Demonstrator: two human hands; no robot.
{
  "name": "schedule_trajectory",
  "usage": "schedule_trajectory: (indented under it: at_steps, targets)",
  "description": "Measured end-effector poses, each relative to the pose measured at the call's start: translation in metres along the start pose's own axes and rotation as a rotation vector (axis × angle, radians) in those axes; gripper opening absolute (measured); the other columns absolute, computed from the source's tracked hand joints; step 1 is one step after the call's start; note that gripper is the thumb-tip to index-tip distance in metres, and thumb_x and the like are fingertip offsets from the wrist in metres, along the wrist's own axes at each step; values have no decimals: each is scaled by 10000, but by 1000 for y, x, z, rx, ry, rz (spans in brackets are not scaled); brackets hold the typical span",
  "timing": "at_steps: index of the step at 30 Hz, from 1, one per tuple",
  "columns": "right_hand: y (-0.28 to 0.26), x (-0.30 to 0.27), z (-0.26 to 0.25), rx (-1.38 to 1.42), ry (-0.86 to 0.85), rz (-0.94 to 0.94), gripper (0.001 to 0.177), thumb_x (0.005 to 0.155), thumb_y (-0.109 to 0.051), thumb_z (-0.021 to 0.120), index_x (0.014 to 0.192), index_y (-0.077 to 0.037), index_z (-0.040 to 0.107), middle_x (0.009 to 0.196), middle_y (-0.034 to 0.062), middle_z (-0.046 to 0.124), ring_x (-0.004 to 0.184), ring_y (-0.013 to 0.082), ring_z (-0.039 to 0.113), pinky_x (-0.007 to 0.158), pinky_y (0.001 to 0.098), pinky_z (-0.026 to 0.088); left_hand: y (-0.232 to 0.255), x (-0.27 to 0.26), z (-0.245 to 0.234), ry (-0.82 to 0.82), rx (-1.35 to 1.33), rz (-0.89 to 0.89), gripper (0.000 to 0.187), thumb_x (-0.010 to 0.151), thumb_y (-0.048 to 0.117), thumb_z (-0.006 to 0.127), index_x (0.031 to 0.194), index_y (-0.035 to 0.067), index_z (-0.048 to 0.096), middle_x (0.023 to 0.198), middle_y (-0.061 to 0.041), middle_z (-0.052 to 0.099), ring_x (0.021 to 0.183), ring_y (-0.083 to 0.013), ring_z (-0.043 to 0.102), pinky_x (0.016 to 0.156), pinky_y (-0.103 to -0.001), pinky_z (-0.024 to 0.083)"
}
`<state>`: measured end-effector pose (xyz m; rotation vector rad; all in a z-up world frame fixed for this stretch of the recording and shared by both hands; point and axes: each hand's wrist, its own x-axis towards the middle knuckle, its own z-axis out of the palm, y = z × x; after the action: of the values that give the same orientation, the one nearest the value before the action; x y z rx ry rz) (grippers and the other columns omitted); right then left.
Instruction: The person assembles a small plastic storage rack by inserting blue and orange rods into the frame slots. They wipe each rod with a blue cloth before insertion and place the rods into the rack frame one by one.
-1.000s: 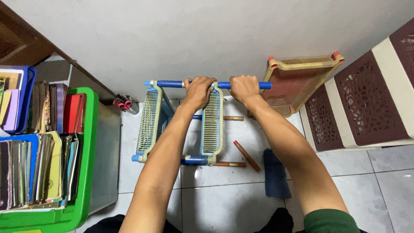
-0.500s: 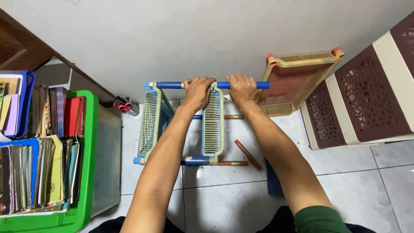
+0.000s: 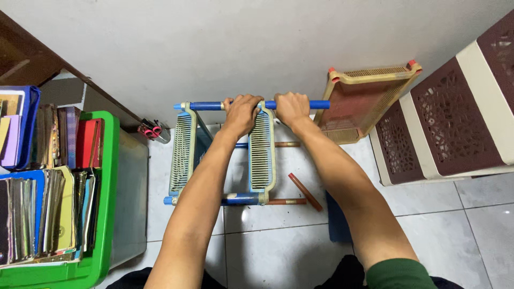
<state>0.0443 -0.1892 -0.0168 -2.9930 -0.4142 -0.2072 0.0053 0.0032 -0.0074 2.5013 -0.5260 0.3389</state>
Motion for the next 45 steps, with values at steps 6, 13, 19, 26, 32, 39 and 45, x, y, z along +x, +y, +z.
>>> schedule_trajectory:
  at_steps: [6,13,19,26,32,39,45]
  targets:
    - [7,-14,29,24,446,-108,226,936,-276,679,776,-118,699,700,110,709,618,329,693,589,481,536,5,-2,7,-18,2,-12,293,948,164,650,1237,188,693,1124,-10,693,1114,-247,594,1026,-584,287]
    - [3,-11,29,16,523,-131,225,914,-281,687,755,-122,678,698,91,699,619,304,681,612,460,529,5,-1,1,-22,10,0,270,947,172,648,1212,192,699,1109,-13,686,1121,-247,588,994,-592,280]
    - [-6,-21,9,14,265,0,165,757,-200,756,882,-125,678,898,83,735,925,308,689,832,484,505,4,-4,1,-13,15,20,272,961,180,640,1228,195,695,1108,-15,683,1122,-244,587,997,-570,292]
    - [-3,-102,31,221,557,-82,657,771,-92,723,1404,-43,554,1509,189,505,1427,366,423,1155,615,291,4,-11,5,-17,73,1,437,974,182,627,1408,200,585,1345,-31,625,1305,-249,507,1093,-599,249]
    - [18,-211,130,546,73,262,585,876,-85,653,1447,-42,531,1450,169,541,1360,353,476,1177,454,373,23,-18,8,-45,179,-112,569,957,167,617,1509,175,481,1579,-121,393,1476,-338,300,1133,-721,115]
    - [52,-302,210,347,-710,469,585,929,-217,631,1491,-249,472,1468,96,481,1396,311,448,1156,420,407,69,-67,22,-18,55,-213,564,947,108,567,1504,177,508,1592,-152,392,1492,-344,350,1135,-750,182]
    - [60,-333,235,350,-748,516,602,951,-149,526,1514,-339,432,1569,62,315,1451,314,324,1162,498,343,75,-79,23,60,-11,-180,549,968,105,545,1511,176,511,1524,-146,499,1419,-345,461,1126,-697,279]
